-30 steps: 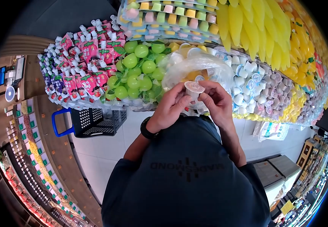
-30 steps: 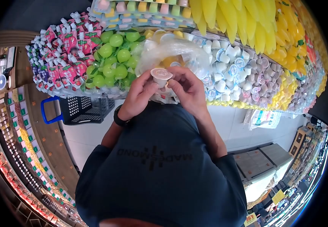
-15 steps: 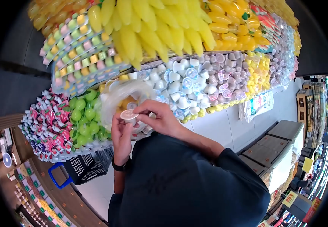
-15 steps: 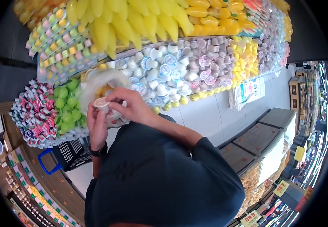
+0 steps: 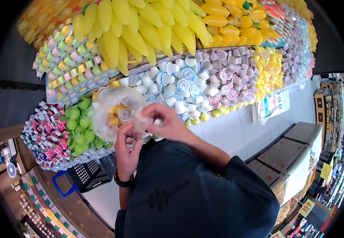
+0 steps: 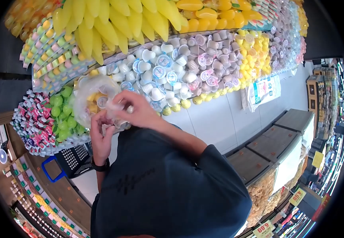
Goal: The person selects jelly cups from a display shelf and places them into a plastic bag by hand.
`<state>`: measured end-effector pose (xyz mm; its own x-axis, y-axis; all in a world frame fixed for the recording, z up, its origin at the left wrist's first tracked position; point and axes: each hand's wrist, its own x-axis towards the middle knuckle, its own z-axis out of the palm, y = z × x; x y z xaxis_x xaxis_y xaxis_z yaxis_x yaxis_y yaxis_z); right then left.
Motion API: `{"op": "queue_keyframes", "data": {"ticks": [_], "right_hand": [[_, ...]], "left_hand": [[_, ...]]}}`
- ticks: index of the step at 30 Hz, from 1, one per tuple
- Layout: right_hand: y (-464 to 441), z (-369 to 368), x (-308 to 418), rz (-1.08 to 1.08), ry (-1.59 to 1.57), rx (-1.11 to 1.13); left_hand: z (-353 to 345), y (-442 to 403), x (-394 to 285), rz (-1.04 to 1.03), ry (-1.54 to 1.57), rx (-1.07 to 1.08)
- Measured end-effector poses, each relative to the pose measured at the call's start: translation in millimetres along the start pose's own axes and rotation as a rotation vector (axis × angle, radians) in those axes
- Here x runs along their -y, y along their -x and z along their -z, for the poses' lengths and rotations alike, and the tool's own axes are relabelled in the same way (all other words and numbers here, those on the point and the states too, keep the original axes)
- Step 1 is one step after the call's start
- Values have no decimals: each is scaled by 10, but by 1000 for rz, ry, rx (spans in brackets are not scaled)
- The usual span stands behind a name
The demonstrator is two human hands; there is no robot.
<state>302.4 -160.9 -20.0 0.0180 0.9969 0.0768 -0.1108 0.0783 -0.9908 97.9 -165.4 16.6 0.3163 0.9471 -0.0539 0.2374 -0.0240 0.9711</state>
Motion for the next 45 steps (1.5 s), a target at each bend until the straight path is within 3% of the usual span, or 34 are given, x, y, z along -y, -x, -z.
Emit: {"op": "queue_keyframes", "data": {"ticks": [2, 5, 7, 9, 12, 22, 26, 28, 30, 33, 35, 37, 39, 40, 42, 45], "right_hand": [[-32, 313, -105, 46, -6, -288], [-40, 1276, -243, 91, 460, -829], [-57, 1660, 54, 108, 854, -1093], [-130, 2121, -22, 4, 961, -1151], [-198, 2459, -193, 27, 924, -931], [-255, 2533, -294, 50, 1166, -941], [-203, 2696, -335, -11, 1128, -923], [-161, 2914, -454, 73, 1395, -841], [-113, 3163, -531, -85, 1325, -771], [-111, 3000, -385, -21, 1330, -746], [-104, 2633, -280, -39, 1229, -852], [-120, 2175, -186, 76, 1125, -888], [-164, 1655, -133, 106, 973, -847], [-191, 1247, -39, 64, 782, -772], [-290, 586, -32, 221, 627, -558], [-339, -266, 154, 187, 602, -136]], "left_hand": [[59, -42, 45, -34, -40, 58], [228, -89, 110, -45, -81, 53], [345, -129, 97, -18, -50, 58], [467, -205, 111, -97, -83, 93], [591, -320, 147, -179, -120, 149], [811, -213, 424, -109, -11, 9], [877, -222, 475, -120, -28, -34], [880, -240, 552, -172, -57, -62], [909, -229, 583, -186, -81, -87], [943, -255, 519, -199, -126, -78], [970, -219, 472, -176, -142, -104], [981, -207, 442, -169, -141, -113], [990, -186, 432, -194, -156, -131], [991, -178, 420, -179, -166, -123], [977, -178, 414, -210, -180, -114], [932, -194, 422, -265, -219, -99]]}}
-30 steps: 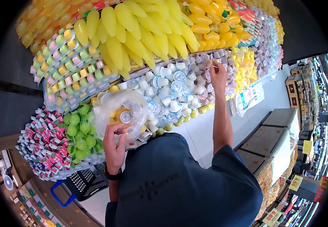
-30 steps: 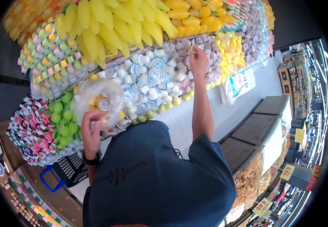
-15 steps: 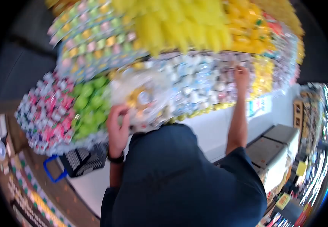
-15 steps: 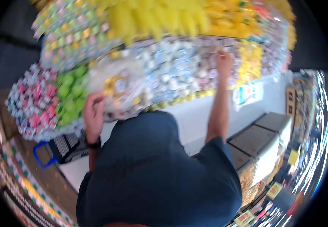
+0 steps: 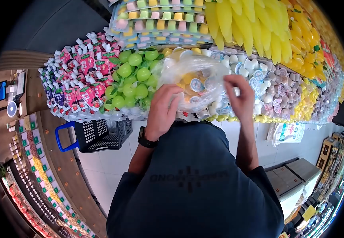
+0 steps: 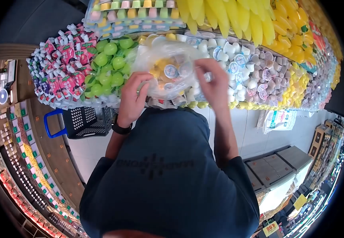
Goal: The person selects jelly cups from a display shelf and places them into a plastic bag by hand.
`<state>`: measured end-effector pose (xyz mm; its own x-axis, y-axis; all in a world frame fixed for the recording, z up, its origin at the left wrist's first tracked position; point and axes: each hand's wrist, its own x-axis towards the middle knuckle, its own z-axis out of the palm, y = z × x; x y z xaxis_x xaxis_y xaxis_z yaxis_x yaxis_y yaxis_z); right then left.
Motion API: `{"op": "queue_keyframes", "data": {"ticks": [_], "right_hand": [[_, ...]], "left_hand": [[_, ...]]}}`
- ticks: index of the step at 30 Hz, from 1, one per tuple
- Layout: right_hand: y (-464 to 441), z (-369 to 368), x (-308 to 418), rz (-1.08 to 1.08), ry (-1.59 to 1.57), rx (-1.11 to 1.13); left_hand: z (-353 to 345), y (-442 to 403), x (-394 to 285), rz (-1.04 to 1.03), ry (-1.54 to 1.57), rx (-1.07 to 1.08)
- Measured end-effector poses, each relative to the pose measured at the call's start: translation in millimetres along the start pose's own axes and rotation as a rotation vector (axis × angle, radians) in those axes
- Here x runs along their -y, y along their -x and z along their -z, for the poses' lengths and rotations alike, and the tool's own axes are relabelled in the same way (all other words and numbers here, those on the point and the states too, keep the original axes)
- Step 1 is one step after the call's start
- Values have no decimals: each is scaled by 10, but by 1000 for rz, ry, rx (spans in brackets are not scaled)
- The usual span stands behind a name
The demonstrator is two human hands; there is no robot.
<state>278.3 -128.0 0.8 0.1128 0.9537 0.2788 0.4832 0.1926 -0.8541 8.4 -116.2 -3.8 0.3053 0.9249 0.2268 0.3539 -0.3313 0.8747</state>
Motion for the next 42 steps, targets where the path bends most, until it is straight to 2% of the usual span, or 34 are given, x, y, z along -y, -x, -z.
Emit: {"op": "queue_keyframes", "data": {"ticks": [2, 5, 7, 14, 17, 19, 20, 23, 24, 26, 29, 32, 34, 35, 37, 42], "right_hand": [[-24, -277, 186, -7, -48, 170], [-60, -493, 163, 105, 126, 266], [-86, -587, 118, 262, 428, 326], [-92, -829, -37, 196, 624, 367], [-112, -821, -38, 179, 531, 343], [-138, -725, 90, 116, 307, 246], [-146, -671, 129, 123, 306, 251], [-108, -573, 113, -220, -293, 286], [-91, -568, 126, -219, -295, 284], [-41, -553, 179, -242, -500, 347], [2, -534, 283, -238, -433, 409], [20, -532, 252, -189, -449, 418], [19, -539, 338, -170, -432, 400], [25, -550, 374, -150, -410, 383], [43, -571, 386, -155, -418, 377], [74, -615, 382, -153, -441, 335]], "left_hand": [[31, 0, 15, -21, -28, 5], [102, -3, 48, -56, -141, 0], [153, 14, 79, -69, -192, 6], [174, 20, 77, -61, -175, 2], [181, 14, 93, -78, -178, 2], [192, 11, 108, -97, -172, 24], [195, 6, 97, -95, -174, 16], [187, -41, -16, -68, -108, -12], [191, -66, -75, -61, -64, 25], [164, -95, -111, -55, -25, 64], [99, -105, -64, -97, -27, 113], [44, -78, -28, -41, 17, 74], [22, -54, -4, 58, 273, 18], [12, -39, 25, 60, 267, 19], [-2, -24, 68, 125, 488, 10], [11, -10, 49, 196, 660, 56]]}}
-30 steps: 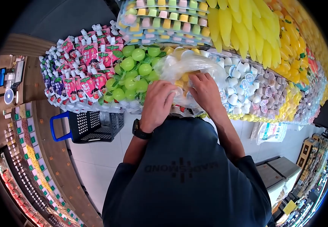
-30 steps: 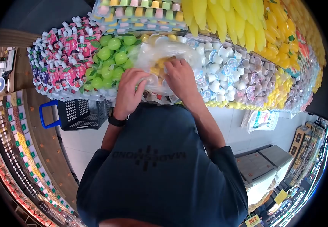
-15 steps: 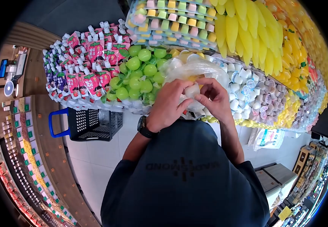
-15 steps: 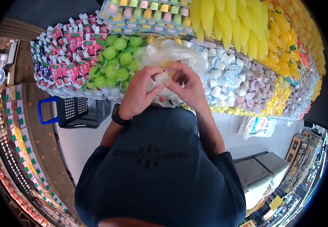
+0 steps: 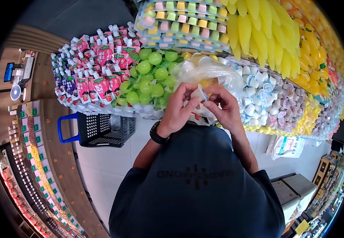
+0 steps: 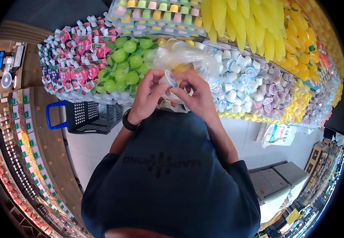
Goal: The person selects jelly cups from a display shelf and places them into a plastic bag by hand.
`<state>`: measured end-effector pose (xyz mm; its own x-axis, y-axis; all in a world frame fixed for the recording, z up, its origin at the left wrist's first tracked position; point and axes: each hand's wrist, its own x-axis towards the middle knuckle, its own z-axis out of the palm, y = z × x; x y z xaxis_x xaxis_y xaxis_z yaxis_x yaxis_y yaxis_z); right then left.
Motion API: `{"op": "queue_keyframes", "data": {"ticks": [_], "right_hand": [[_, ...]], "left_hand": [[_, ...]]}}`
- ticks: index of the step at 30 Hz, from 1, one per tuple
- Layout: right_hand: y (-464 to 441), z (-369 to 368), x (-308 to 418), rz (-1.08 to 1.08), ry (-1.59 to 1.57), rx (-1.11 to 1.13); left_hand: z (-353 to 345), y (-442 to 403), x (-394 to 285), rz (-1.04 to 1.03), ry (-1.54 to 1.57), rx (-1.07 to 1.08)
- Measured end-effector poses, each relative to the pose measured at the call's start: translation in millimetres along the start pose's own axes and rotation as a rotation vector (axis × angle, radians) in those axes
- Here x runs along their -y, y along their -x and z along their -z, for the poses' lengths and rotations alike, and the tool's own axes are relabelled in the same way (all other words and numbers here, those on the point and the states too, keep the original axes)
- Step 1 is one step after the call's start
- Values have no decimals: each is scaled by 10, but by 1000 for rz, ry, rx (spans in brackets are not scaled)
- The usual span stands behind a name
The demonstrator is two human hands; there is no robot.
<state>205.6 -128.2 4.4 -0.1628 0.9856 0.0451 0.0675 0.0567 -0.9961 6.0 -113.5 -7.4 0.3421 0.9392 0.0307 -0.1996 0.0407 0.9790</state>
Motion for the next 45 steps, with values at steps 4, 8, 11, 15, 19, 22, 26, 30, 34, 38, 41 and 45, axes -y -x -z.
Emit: {"op": "queue_keyframes", "data": {"ticks": [4, 8, 11, 15, 19, 22, 26, 30, 34, 38, 41, 45], "right_hand": [[-6, -11, 5, 51, 70, -29], [15, -46, 14, 18, 29, -56], [15, -16, 31, -34, 56, -40], [21, -12, -16, -37, 135, -73], [1, -23, 63, 119, 224, -139], [13, -2, 101, 144, 249, -126], [36, 45, 44, 186, 252, -142], [83, 261, -167, 34, 50, -320], [71, 774, -340, 98, 126, -691], [-47, 1155, -525, 80, 355, -860], [-265, 1196, -813, 239, 507, -835], [-356, 1064, -773, 108, 602, -771]], "left_hand": [[31, -3, 71, 38, 7, 51], [-4, 0, 64, 94, 49, 12], [9, -10, 45, 145, 40, 19], [-8, -5, 32, 219, 44, -8], [-16, -9, 44, 266, -16, -34], [-27, -30, 41, 266, -33, -8], [-55, -55, 33, 241, -66, 30], [-84, -69, -30, 77, -257, 80], [-32, -50, 4, 54, -217, 21], [21, -55, 22, 67, -224, 35], [-14, -83, 75, 41, -228, 28], [17, -57, 41, 43, -277, 69]]}}
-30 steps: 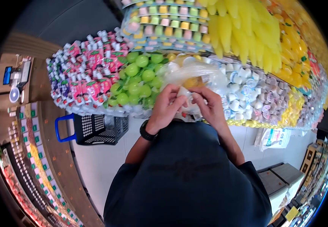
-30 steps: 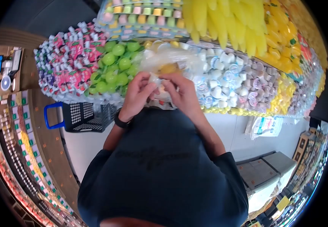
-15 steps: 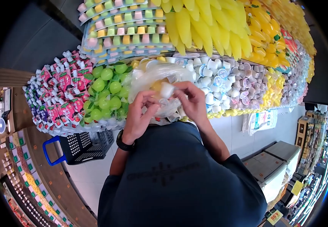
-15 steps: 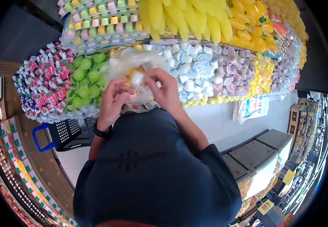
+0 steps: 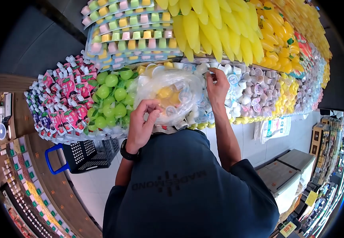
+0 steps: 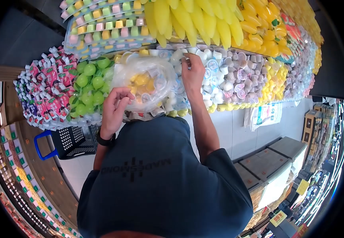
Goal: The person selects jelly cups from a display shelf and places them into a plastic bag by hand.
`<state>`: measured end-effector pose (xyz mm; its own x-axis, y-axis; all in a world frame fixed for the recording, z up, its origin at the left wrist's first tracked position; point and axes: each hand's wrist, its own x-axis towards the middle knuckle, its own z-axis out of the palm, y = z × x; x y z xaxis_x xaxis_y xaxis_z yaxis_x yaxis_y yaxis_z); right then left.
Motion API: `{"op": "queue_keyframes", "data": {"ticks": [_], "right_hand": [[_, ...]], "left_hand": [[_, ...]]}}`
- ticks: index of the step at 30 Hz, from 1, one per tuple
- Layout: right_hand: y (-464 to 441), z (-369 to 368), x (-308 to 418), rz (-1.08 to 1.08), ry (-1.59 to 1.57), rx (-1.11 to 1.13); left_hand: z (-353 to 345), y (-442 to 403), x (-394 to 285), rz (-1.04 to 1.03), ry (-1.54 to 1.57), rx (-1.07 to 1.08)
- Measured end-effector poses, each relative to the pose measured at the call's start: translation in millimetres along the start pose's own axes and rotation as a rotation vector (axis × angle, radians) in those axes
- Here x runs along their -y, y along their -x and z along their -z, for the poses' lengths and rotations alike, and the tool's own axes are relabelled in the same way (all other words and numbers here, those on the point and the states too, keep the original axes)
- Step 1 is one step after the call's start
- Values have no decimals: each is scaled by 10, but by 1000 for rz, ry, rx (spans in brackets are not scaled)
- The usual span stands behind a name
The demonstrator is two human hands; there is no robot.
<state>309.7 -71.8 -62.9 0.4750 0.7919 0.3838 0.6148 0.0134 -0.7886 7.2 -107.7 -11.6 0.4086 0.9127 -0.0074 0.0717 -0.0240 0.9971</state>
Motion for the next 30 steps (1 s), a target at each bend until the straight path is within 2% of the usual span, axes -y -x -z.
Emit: {"op": "queue_keyframes", "data": {"ticks": [5, 13, 16, 18, 23, 27, 30], "right_hand": [[-75, -36, 44, 146, 158, -32], [-61, -330, 24, 82, 186, -79], [-50, -247, 87, 49, 121, 4], [-65, -124, 28, 105, 140, -36], [65, 174, 579, 17, -13, -53], [361, 194, 955, 192, -178, 487], [518, 62, 982, 400, -22, 706]], "left_hand": [[6, 26, 35, 2, 1, -30], [-36, 21, -5, 7, 5, -139], [-7, 23, -32, -42, -70, -165], [22, 31, -21, -48, -88, -180], [58, 38, -43, -67, -160, -184], [68, 13, -142, -130, -341, -75], [39, 26, -129, -214, -507, -35]]}}
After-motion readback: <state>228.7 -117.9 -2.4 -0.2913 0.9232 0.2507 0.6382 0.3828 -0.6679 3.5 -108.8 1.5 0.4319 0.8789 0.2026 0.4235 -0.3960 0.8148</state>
